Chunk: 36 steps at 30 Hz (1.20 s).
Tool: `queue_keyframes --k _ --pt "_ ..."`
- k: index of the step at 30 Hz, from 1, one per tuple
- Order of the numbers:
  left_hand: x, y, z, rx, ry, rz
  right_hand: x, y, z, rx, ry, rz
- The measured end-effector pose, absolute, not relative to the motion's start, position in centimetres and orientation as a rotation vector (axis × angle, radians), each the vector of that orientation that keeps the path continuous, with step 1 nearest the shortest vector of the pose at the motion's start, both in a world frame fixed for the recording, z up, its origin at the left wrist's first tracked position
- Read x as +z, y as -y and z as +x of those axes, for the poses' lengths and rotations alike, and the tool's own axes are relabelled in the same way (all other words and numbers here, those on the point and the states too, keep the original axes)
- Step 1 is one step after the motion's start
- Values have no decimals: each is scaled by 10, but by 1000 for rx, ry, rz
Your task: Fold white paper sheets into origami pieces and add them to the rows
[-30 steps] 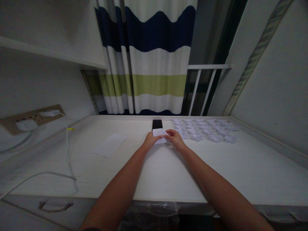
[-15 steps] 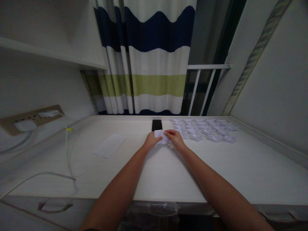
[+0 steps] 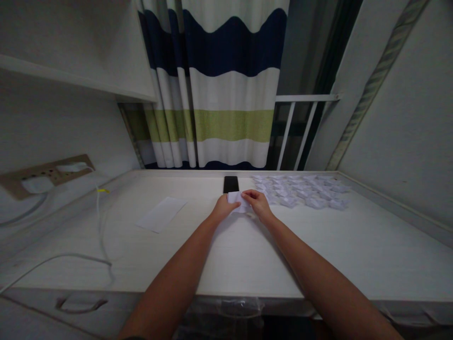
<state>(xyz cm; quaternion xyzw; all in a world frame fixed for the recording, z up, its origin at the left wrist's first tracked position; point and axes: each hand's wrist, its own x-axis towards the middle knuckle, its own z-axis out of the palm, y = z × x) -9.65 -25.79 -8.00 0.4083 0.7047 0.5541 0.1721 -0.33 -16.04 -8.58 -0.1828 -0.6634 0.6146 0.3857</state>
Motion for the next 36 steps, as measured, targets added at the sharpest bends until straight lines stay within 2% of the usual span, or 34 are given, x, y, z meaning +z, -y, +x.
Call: queue_keyframes --k 13,22,30,36 --pt "-80 257 -95 1544 -2007 1176 -86 159 -4 1557 1732 -428" --pt "-83 256 -97 1527 -2030 1197 -93 149 -8 1372 1830 -427" --pt "-83 257 -100 1583 -2057 1122 -93 150 -6 1425 1843 -406" --pt "-81 257 -100 1563 -2096 1133 -97 145 -7 1270 1932 -410"
